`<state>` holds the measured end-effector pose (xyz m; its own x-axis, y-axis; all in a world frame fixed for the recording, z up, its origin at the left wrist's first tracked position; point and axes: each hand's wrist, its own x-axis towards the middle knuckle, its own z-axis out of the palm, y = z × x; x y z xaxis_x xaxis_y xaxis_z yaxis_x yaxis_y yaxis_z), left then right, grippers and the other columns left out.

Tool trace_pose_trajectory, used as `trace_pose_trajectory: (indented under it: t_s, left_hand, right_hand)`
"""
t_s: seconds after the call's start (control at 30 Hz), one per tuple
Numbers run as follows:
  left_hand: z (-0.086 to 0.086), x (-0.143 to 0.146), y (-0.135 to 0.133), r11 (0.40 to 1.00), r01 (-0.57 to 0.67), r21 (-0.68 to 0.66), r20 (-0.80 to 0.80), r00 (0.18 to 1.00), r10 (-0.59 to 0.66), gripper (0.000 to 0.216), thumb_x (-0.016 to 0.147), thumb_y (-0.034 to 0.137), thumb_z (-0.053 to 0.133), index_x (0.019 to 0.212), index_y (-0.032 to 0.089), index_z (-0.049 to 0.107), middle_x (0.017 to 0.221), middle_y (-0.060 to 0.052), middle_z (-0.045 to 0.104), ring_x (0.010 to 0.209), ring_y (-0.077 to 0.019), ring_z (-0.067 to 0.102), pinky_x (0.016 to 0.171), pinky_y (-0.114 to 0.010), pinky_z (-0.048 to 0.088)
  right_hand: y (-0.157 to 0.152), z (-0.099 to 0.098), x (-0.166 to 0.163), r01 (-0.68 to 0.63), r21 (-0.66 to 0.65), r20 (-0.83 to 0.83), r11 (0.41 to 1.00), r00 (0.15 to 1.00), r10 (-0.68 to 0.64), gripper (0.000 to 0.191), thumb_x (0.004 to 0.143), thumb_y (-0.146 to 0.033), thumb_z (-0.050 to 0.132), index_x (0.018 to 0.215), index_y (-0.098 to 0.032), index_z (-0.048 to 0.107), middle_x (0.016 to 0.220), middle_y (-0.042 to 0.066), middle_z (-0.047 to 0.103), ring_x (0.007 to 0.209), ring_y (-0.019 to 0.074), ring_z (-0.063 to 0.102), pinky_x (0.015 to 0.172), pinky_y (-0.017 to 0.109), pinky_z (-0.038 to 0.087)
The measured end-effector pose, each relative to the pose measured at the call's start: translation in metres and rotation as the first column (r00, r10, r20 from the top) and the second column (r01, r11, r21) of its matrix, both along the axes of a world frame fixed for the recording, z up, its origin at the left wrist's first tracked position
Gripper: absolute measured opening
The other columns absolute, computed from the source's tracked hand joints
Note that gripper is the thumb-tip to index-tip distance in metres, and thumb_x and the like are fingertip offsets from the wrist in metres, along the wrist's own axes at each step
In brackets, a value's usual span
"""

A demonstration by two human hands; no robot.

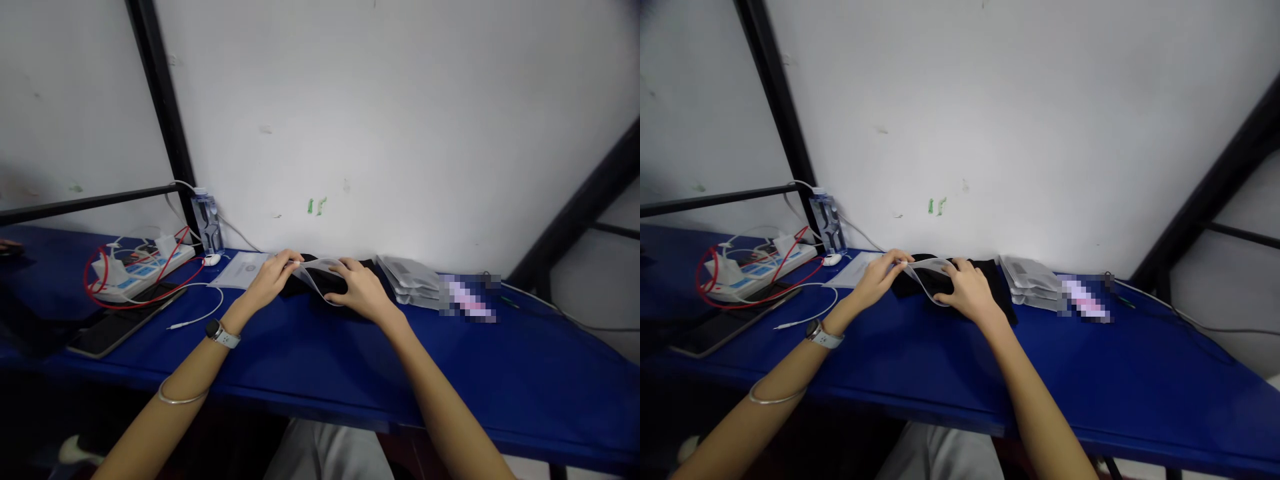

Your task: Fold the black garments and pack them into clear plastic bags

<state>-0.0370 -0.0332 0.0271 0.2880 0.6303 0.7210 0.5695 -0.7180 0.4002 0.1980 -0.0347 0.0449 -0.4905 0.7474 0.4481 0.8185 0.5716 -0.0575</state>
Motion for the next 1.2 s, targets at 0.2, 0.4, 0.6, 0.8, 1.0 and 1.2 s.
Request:
trace_pose_trajectory:
  t_s: [0.2,0.4,0.6,0.8,1.0,1.2]
  left_hand:
    - [0.001,0.002,-0.002,0.997,0.012,-0.071,0.081,0.997,-0.006,0.019,0.096,0.031,0.044,0.106,0.021,0.056,0.104,-0.003,0.069,0.096,-0.0163,0.065,0.085,-0.026,0.046]
    - [0.001,0.001,0.002,0.991,-0.131,-0.01,0.128,0.983,0.131,0.022,0.091,0.034,0.051,0.079,0.018,0.061,0.073,0.001,0.064,0.068,-0.0133,0.059,0.067,-0.022,0.043]
    - [0.012,-0.02,0.018,0.965,-0.25,-0.08,0.265,0.928,0.263,0.033,0.087,0.038,0.053,0.061,0.017,0.052,0.053,0.005,0.044,0.053,-0.0104,0.044,0.053,-0.021,0.035]
    - [0.027,-0.085,0.033,0.845,-0.511,-0.159,0.507,0.692,0.514,0.03,0.082,0.036,0.054,0.095,0.013,0.068,0.076,-0.003,0.067,0.063,-0.0152,0.058,0.06,-0.025,0.046]
    - [0.008,-0.112,0.021,0.784,-0.617,-0.066,0.197,0.762,0.617,0.035,0.084,0.032,0.047,0.105,0.019,0.072,0.089,-0.006,0.074,0.083,-0.0225,0.065,0.083,-0.033,0.047]
    - [-0.028,-0.106,0.029,0.813,-0.193,-0.55,-0.224,0.971,0.079,0.026,0.07,0.035,0.055,0.082,0.024,0.075,0.094,-0.005,0.075,0.092,-0.0258,0.066,0.09,-0.036,0.047]
  right_hand:
    - [0.004,-0.002,-0.003,-0.003,0.006,-0.145,1.0,0.989,0.004,0.019,0.079,-0.017,0.057,0.093,-0.021,0.069,0.099,0.008,0.066,0.083,0.022,0.063,0.07,0.031,0.047]
    - [0.007,0.012,0.014,-0.252,0.007,-0.601,0.968,0.772,0.205,0.017,0.08,-0.021,0.052,0.089,-0.019,0.066,0.086,0.002,0.067,0.081,0.0193,0.061,0.075,0.031,0.046]
    - [0.016,0.014,0.019,-0.264,0.032,-0.99,0.964,0.123,0.067,0.021,0.079,-0.035,0.059,0.096,-0.022,0.063,0.098,0.002,0.069,0.102,0.0206,0.062,0.092,0.036,0.048]
    - [0.031,0.004,0.034,-0.227,-0.124,-0.969,0.966,-0.181,-0.167,0.025,0.076,-0.036,0.061,0.099,-0.025,0.061,0.102,0.002,0.07,0.102,0.0215,0.065,0.086,0.037,0.054]
    - [0.043,-0.017,0.032,-0.221,-0.281,-0.946,0.934,-0.102,-0.308,0.027,0.069,-0.031,0.065,0.096,-0.025,0.063,0.103,0.002,0.071,0.099,0.0226,0.066,0.087,0.039,0.054]
    - [0.048,-0.029,0.035,-0.223,-0.324,-0.943,0.919,-0.004,-0.333,0.028,0.068,-0.029,0.064,0.096,-0.025,0.064,0.096,0.001,0.072,0.094,0.0226,0.066,0.083,0.039,0.055]
